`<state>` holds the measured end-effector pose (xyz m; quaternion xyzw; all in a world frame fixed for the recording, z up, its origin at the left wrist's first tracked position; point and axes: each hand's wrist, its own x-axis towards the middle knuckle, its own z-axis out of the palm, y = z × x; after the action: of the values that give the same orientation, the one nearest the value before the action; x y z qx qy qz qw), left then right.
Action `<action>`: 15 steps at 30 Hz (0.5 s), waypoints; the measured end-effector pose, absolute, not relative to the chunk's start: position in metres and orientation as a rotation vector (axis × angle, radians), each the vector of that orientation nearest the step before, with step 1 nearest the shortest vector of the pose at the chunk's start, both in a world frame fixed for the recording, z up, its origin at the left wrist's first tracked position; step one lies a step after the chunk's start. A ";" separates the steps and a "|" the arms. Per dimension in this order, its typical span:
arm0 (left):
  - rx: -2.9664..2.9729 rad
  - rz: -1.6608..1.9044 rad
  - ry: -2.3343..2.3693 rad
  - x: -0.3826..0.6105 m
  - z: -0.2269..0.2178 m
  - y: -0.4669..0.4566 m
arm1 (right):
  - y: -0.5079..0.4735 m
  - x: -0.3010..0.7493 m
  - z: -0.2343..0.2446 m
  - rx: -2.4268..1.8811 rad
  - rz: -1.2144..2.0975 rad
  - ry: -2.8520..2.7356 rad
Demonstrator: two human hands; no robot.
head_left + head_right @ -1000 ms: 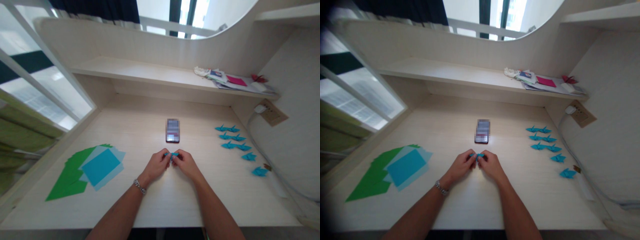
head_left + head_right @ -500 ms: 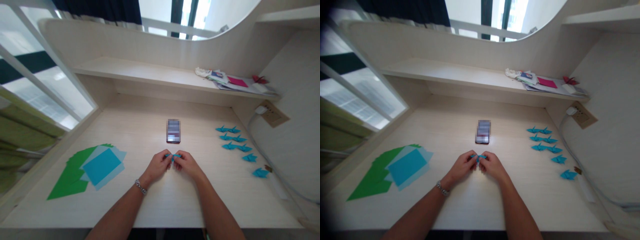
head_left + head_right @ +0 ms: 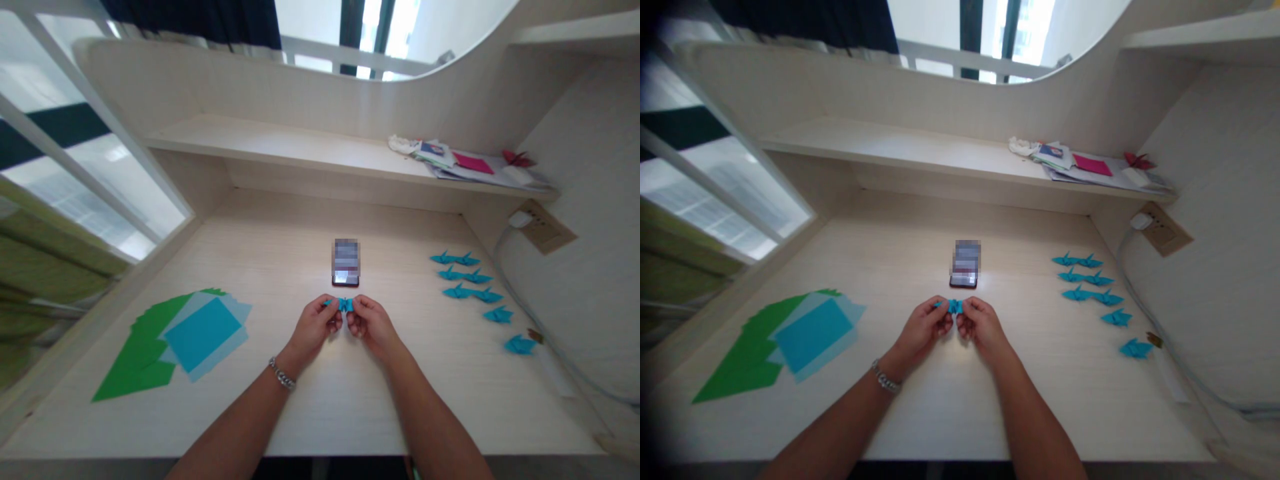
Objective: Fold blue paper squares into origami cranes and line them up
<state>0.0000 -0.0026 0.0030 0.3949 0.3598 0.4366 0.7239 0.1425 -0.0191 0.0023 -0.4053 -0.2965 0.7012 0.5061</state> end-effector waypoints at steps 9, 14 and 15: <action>0.618 0.970 0.615 0.000 0.009 -0.006 | -0.020 0.141 0.007 -0.847 1.752 -0.566; 0.884 0.990 0.757 -0.002 0.008 -0.003 | -0.021 0.146 0.006 -1.004 1.665 -0.756; 0.969 1.000 0.817 -0.003 0.009 -0.003 | -0.021 0.147 0.006 -1.057 1.624 -0.815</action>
<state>-0.0026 -0.0027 0.0086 0.4334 0.3654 0.4476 0.6916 0.1475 -0.0207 0.0057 -0.4365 -0.3364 0.6705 0.4967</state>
